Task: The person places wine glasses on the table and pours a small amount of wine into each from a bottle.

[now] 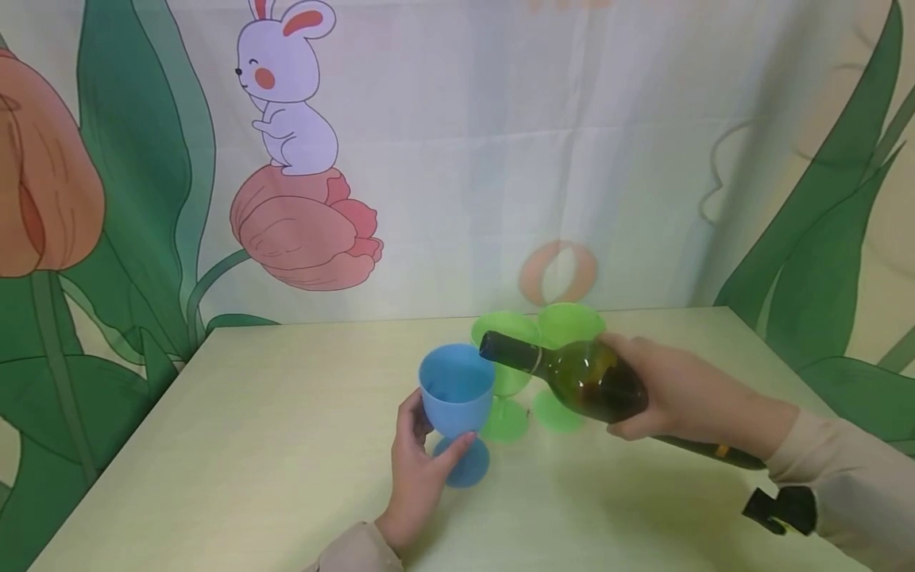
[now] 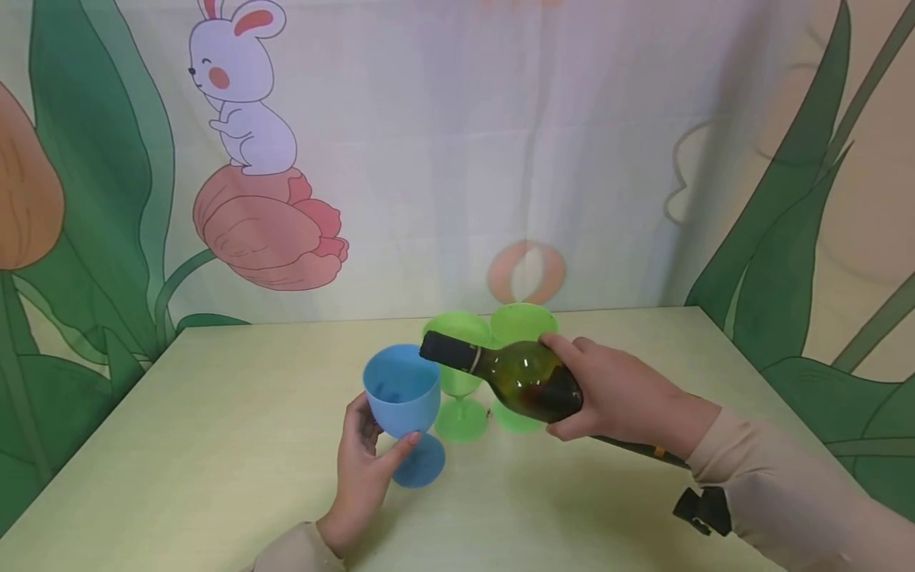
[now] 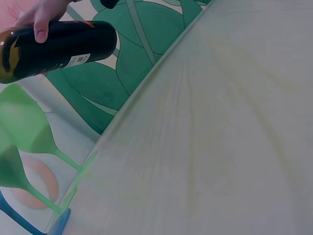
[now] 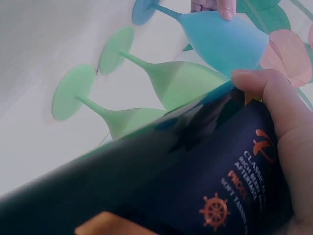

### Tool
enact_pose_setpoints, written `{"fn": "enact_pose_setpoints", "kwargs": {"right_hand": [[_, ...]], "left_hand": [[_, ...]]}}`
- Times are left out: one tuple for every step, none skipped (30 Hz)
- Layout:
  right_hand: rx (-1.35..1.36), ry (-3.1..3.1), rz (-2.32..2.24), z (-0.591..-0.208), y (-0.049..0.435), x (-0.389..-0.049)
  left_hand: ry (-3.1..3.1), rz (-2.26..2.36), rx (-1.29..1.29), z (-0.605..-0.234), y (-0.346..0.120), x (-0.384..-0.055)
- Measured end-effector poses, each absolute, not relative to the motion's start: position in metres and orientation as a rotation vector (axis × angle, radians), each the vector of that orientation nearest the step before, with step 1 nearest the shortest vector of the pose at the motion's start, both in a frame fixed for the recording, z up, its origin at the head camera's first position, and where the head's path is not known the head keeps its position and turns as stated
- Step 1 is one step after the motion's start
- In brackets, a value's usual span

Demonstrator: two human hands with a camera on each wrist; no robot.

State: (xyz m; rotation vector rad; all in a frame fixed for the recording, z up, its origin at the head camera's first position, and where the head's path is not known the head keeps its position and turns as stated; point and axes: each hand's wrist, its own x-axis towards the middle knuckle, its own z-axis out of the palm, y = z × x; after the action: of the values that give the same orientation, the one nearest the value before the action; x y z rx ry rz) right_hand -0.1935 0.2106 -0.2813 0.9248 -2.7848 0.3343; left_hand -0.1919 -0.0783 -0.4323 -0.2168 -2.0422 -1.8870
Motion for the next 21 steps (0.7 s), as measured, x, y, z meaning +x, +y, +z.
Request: {"fn": "enact_pose_setpoints", "kwargs": {"right_hand": [[0.919,-2.791,0.315,-0.2814,0.2103,-0.1932],[0.911,-2.798,0.296,-0.2816,0.2100,-0.1928],[0.905,-2.806,0.283,-0.2817,0.2097,-0.1925],[0.902,-2.812,0.270,-0.2816,0.2097,-0.1923],[0.898,-2.821,0.260,-0.2817,0.2096,-0.1922],[0.898,-2.828,0.251,-0.2818,0.2098,-0.1924],[0.893,-2.838,0.243,-0.2818,0.2098,-0.1923],[0.892,-2.846,0.233,-0.2820,0.2099,-0.1925],[0.896,-2.850,0.226,-0.2819,0.2102,-0.1928],[0.896,-2.855,0.215,-0.2821,0.2103,-0.1930],[0.894,-2.858,0.200,-0.2824,0.2104,-0.1932],[0.900,-2.858,0.195,-0.2824,0.2106,-0.1935],[0.899,-2.856,0.185,-0.2823,0.2106,-0.1934],[0.906,-2.849,0.177,-0.2823,0.2108,-0.1938],[0.913,-2.842,0.169,-0.2822,0.2110,-0.1941],[0.915,-2.836,0.160,-0.2819,0.2109,-0.1941],[0.920,-2.832,0.155,-0.2814,0.2109,-0.1942],[0.914,-2.836,0.148,-0.2807,0.2106,-0.1942],[0.906,-2.840,0.138,-0.2800,0.2103,-0.1941],[0.907,-2.844,0.137,-0.2793,0.2101,-0.1943],[0.904,-2.851,0.130,-0.2784,0.2099,-0.1943]], "left_hand": [[-2.040,-1.886,-0.218,-0.4327,-0.0784,-0.1918],[-2.039,-1.886,-0.220,-0.4331,-0.0785,-0.1918],[-2.036,-1.887,-0.221,-0.4335,-0.0787,-0.1918],[-2.034,-1.888,-0.223,-0.4339,-0.0789,-0.1918],[-2.034,-1.889,-0.223,-0.4342,-0.0790,-0.1919],[-2.035,-1.891,-0.223,-0.4345,-0.0792,-0.1919],[-2.038,-1.895,-0.224,-0.4347,-0.0793,-0.1920],[-2.037,-1.897,-0.226,-0.4349,-0.0795,-0.1921],[-2.035,-1.900,-0.228,-0.4351,-0.0795,-0.1920],[-2.035,-1.901,-0.230,-0.4352,-0.0795,-0.1920],[-2.037,-1.902,-0.230,-0.4351,-0.0795,-0.1919],[-2.036,-1.903,-0.232,-0.4351,-0.0794,-0.1918],[-2.035,-1.904,-0.234,-0.4351,-0.0794,-0.1919],[-2.033,-1.902,-0.236,-0.4349,-0.0793,-0.1918],[-2.033,-1.900,-0.236,-0.4348,-0.0793,-0.1918],[-2.035,-1.897,-0.237,-0.4347,-0.0794,-0.1919],[-2.035,-1.894,-0.238,-0.4347,-0.0795,-0.1921],[-2.035,-1.892,-0.240,-0.4349,-0.0796,-0.1923],[-2.034,-1.890,-0.242,-0.4349,-0.0798,-0.1924],[-2.034,-1.889,-0.243,-0.4350,-0.0799,-0.1925],[-2.034,-1.889,-0.245,-0.4351,-0.0801,-0.1927]]}}
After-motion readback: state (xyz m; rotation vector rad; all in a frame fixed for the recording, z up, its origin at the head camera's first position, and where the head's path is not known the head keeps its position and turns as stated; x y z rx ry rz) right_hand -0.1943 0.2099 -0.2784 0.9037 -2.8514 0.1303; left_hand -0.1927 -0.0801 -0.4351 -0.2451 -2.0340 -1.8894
